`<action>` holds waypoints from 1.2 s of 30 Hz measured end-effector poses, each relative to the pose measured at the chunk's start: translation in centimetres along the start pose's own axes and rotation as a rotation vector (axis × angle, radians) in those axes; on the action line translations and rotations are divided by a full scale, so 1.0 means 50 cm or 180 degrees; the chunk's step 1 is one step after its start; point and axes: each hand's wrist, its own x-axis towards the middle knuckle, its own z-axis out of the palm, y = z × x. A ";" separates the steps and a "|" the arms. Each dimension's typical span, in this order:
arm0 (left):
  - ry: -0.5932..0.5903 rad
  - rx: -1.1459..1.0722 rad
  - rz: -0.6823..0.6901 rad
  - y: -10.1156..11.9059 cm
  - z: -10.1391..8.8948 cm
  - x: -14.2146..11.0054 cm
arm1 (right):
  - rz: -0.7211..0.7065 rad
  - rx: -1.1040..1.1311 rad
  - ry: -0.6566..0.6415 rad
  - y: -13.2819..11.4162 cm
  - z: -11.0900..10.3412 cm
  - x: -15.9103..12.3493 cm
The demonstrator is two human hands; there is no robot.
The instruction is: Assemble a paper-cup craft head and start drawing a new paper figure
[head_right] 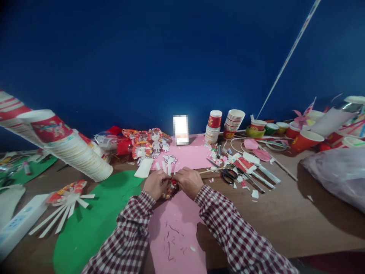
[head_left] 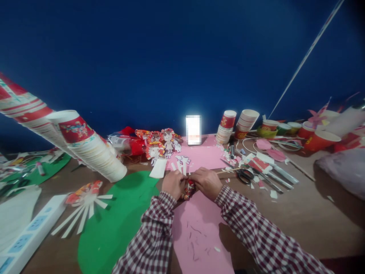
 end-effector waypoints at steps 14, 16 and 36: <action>-0.0069 -0.0301 -0.0304 0.008 -0.014 -0.003 | -0.0242 -0.0236 0.0323 0.009 0.016 0.003; -0.0039 -0.0309 -0.0282 0.004 -0.013 -0.003 | -0.0269 -0.0227 0.0387 0.009 0.018 0.003; -0.0035 -0.0358 -0.0298 -0.004 -0.004 -0.003 | -0.0234 -0.0273 0.0394 0.003 0.019 0.003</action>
